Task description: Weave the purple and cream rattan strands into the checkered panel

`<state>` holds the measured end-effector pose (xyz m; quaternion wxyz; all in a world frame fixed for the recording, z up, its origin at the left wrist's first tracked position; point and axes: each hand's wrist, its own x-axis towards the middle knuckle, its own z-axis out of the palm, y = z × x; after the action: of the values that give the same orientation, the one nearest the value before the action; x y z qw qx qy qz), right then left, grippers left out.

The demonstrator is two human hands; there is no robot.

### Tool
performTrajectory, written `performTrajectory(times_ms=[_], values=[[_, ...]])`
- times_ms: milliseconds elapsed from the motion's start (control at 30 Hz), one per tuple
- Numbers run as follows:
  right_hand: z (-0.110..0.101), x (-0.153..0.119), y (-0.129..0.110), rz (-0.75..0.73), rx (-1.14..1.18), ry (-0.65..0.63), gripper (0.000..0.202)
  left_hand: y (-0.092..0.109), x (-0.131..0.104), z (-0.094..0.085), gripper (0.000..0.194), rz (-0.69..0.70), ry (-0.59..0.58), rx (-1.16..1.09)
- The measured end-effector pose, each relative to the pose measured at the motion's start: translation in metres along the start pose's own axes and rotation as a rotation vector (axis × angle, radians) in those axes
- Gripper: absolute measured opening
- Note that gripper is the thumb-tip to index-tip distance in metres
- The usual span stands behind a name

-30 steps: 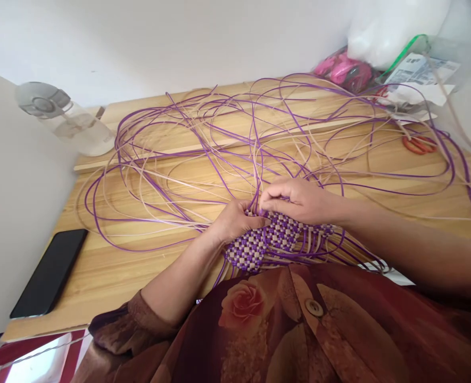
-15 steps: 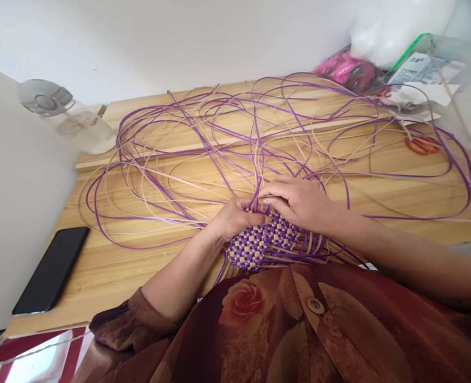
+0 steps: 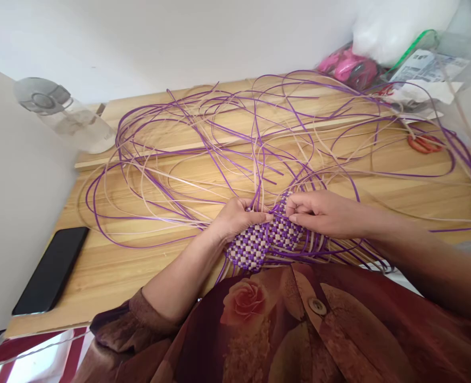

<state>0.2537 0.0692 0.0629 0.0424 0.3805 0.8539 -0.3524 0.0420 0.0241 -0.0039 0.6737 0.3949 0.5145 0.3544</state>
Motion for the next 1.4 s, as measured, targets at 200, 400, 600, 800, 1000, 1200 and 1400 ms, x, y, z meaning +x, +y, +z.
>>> performTrajectory(times_ms=[200, 400, 600, 800, 1000, 1200, 1400], values=[[0.021, 0.000, -0.004, 0.051, 0.113, 0.129, 0.013, 0.000, 0.001, 0.005, 0.025, 0.062, 0.076, 0.058], [0.045, 0.009, -0.007, 0.056, 0.107, 0.295, 0.026, -0.001, 0.004, 0.005, 0.018, 0.041, 0.025, 0.139], [0.065, 0.014, 0.005, 0.044, 0.243, 0.308, 0.033, -0.001, 0.004, 0.004, 0.019, 0.028, 0.037, 0.266], [0.065, 0.014, 0.013, -0.009, 0.267, 0.318, 0.033, 0.002, 0.000, 0.008, 0.031, 0.101, 0.079, 0.419], [0.063, 0.008, 0.018, -0.057, 0.315, 0.298, 0.035, 0.000, 0.003, 0.005, 0.030, 0.108, 0.035, 0.403], [0.052, -0.013, 0.004, -0.202, -0.048, 0.574, 0.032, 0.000, 0.001, 0.003, 0.030, 0.125, -0.026, 0.288], [0.052, -0.022, -0.012, -0.388, -0.236, 0.379, 0.012, 0.000, -0.001, 0.002, 0.032, 0.092, -0.028, 0.213]])
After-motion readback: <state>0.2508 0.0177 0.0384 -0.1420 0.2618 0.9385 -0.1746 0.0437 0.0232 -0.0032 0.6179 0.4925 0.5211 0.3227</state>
